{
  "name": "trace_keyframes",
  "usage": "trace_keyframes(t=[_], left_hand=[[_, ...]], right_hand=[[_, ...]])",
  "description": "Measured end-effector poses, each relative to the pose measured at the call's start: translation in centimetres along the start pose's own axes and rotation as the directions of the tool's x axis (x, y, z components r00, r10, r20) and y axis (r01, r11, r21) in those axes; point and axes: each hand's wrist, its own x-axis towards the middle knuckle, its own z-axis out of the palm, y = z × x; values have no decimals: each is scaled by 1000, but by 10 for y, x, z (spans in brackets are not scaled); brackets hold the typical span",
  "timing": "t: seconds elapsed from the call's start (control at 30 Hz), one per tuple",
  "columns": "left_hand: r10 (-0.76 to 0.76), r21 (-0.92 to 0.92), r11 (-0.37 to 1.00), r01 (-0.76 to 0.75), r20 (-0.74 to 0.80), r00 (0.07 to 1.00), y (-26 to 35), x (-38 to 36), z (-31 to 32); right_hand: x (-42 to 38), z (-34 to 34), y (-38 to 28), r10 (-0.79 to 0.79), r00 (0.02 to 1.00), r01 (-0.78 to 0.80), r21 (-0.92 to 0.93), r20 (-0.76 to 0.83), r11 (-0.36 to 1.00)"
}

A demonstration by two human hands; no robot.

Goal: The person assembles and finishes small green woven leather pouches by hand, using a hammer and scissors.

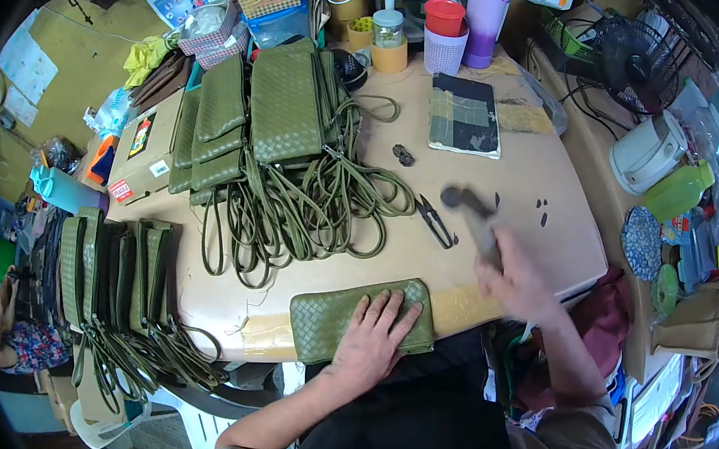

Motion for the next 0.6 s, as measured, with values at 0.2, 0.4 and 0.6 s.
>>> trace_keyframes(t=[0.2, 0.4, 0.6], left_hand=[[-98, 26, 995, 99, -47, 994, 14, -2, 4], [-136, -9, 991, 135, -34, 990, 12, -5, 2], [-172, -68, 984, 166, -88, 981, 14, -5, 7]], right_hand=[[-30, 27, 10, -434, 900, 360, -495, -40, 791], [-25, 45, 14, -39, 996, 74, -558, 75, 827], [-28, 34, -2, -252, 965, 190, -470, -73, 862]])
